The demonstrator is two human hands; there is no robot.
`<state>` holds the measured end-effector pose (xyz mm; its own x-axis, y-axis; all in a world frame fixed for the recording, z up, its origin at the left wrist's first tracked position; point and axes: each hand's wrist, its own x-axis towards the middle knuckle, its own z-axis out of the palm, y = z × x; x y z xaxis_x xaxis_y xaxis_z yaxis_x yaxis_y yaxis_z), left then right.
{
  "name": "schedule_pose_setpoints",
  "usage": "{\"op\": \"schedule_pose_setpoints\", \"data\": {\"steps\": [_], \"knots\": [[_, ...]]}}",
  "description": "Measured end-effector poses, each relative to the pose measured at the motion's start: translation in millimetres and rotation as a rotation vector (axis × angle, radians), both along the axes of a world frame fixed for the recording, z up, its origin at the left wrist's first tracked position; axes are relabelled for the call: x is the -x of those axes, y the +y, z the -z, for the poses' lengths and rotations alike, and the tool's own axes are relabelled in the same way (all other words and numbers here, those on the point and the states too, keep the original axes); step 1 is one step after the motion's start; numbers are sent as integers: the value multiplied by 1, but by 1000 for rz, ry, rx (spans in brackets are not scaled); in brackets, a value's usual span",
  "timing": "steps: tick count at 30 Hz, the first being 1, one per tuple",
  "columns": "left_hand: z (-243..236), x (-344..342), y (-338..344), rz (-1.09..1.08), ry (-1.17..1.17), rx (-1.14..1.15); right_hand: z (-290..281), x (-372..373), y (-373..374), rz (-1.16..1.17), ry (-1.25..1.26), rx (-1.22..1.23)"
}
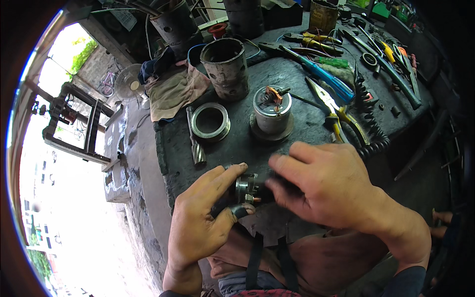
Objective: The person uses pliers to manipulate and adjust a small electrical component on a workbench. They then use a screwdriver to tighten or loosen screws on the component. Finally, they wipe the component with a cloth.
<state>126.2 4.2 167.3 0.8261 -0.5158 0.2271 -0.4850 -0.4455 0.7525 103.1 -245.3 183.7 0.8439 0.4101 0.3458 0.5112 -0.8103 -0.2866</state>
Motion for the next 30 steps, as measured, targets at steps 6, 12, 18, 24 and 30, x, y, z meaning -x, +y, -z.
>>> {"op": "schedule_pose_setpoints", "data": {"steps": [6,12,18,24,30], "knots": [[0,0,-1,-10,23,22,-2,0,0,3,35,21],[0,2,-1,-28,50,9,-7,0,3,49,105,13],[-2,2,-1,-16,27,-12,-8,-1,1,20,93,19],[-2,2,0,-9,7,-35,-7,-2,1,11,110,45],[1,1,-1,-2,-15,-15,-12,-1,1,60,214,126]]}}
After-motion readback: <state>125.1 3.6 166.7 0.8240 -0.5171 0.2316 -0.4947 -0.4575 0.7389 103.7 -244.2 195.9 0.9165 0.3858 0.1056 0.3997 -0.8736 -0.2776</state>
